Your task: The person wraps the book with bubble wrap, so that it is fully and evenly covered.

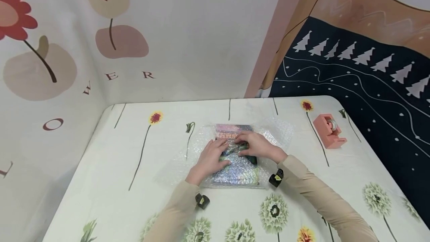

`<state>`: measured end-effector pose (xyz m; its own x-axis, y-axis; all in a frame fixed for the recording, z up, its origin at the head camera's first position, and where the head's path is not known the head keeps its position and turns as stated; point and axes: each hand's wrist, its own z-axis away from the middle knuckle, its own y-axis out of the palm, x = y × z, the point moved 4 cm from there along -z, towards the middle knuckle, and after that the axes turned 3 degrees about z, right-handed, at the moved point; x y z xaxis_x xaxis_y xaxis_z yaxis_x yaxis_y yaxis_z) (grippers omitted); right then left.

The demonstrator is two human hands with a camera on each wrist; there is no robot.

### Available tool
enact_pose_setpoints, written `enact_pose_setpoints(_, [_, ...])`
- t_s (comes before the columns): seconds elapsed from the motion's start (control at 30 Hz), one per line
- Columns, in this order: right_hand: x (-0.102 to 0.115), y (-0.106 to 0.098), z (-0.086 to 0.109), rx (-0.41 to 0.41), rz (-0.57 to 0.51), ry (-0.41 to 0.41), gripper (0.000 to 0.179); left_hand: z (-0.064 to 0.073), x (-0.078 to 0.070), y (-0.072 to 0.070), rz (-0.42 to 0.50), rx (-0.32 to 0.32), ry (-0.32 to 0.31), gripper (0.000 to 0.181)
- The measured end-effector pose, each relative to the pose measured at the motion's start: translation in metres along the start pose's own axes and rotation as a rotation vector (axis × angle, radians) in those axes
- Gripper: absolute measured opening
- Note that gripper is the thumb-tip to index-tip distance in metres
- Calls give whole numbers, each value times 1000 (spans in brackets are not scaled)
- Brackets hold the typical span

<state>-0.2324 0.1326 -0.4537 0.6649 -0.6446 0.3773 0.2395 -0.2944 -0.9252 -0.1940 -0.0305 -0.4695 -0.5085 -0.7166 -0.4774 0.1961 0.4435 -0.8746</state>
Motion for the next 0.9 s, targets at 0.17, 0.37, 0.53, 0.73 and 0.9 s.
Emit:
enact_pose_setpoints(0.17, [1,1,-1,-26,29,3,37,-1,-1,0,-18,-5,4,62])
enact_pose_setpoints(0.37, [2,2,-2,-30,51,-5,35,-3,-1,2,-42,-28,21,70])
enact_pose_setpoints(0.53, [2,3,-3,-30,44,0,34,-4,-1,3,-42,-24,7,67])
enact_pose_setpoints(0.73, [3,-2,3,-36,-20,-29,34,-4,-2,6,-54,-3,-10,65])
enact_pose_setpoints(0.9, [-7,-18,19,-196,-125,-12,38,-5,-3,6,-55,-1,-16,64])
